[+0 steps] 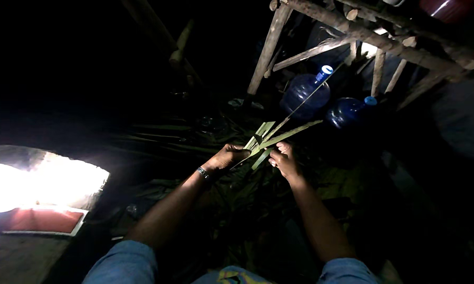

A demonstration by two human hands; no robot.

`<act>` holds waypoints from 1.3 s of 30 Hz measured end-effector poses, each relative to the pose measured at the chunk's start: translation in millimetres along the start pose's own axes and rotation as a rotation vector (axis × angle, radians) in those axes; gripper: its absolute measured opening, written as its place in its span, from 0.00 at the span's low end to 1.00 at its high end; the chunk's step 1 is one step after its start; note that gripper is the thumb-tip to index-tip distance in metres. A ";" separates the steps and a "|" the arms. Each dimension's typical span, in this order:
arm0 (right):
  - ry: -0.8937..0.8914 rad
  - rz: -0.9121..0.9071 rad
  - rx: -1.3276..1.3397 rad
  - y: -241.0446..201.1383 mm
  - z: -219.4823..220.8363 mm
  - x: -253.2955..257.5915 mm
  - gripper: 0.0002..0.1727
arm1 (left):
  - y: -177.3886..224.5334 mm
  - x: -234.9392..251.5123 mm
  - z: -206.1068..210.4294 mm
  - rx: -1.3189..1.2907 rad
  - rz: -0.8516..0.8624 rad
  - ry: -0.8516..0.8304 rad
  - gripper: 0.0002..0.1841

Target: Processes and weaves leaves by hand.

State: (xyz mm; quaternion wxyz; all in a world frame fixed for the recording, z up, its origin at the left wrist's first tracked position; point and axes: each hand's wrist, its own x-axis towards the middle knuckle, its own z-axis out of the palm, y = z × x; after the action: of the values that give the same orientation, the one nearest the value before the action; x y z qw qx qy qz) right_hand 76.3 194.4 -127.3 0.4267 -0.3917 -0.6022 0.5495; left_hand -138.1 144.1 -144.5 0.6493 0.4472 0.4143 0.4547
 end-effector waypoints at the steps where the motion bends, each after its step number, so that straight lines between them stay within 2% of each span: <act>1: 0.001 -0.039 -0.020 2.9 -0.5 0.9 0.11 | 0.9 0.1 0.2 -0.006 -0.007 0.003 0.10; 4: 0.034 -0.097 -0.054 8.2 1.8 3.0 0.10 | -1.9 3.0 -3.0 -0.014 -0.012 -0.026 0.10; 9: 0.177 -0.031 0.027 -4.9 1.8 5.5 0.12 | -7.4 3.2 -9.1 0.001 -0.058 -0.083 0.09; 16: 0.383 0.017 0.093 -22.5 -30.9 17.1 0.17 | -13.1 7.2 -43.7 0.108 -0.083 -0.191 0.10; 19: 0.408 -0.009 0.181 -24.8 -55.6 23.9 0.20 | -11.2 -0.6 -61.1 0.172 -0.140 -0.126 0.07; 21: 0.332 0.043 0.130 -21.9 -61.3 22.8 0.22 | -10.6 -1.4 -66.8 0.173 -0.113 -0.030 0.05; 23: 0.163 0.107 0.025 -18.2 -54.1 16.3 0.27 | -15.5 4.4 -66.9 0.149 -0.038 0.045 0.04; 25: -0.032 0.153 -0.057 -14.4 -37.9 9.6 0.30 | -15.2 6.5 -55.0 0.089 -0.001 0.110 0.05; 28: -0.277 0.255 -0.119 -12.7 -12.5 0.9 0.36 | -6.8 0.9 -29.8 0.026 -0.034 0.186 0.07; 33: -0.498 0.327 -0.271 -20.3 1.0 -2.3 0.46 | -9.2 1.4 -17.1 0.025 -0.047 0.183 0.08; 36: -0.525 0.314 -0.268 -17.2 -1.6 -1.9 0.38 | -21.3 5.1 -18.9 0.155 0.095 0.178 0.06; 39: -0.396 0.346 -0.184 -17.5 0.9 -3.0 0.25 | -28.2 8.3 -17.8 0.414 0.304 0.191 0.04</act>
State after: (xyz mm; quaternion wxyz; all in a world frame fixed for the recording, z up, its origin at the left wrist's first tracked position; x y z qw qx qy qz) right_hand 76.3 189.7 -110.1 0.1633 -0.4109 -0.6452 0.6231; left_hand -146.6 150.5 -177.2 0.4264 0.5825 0.4860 0.4926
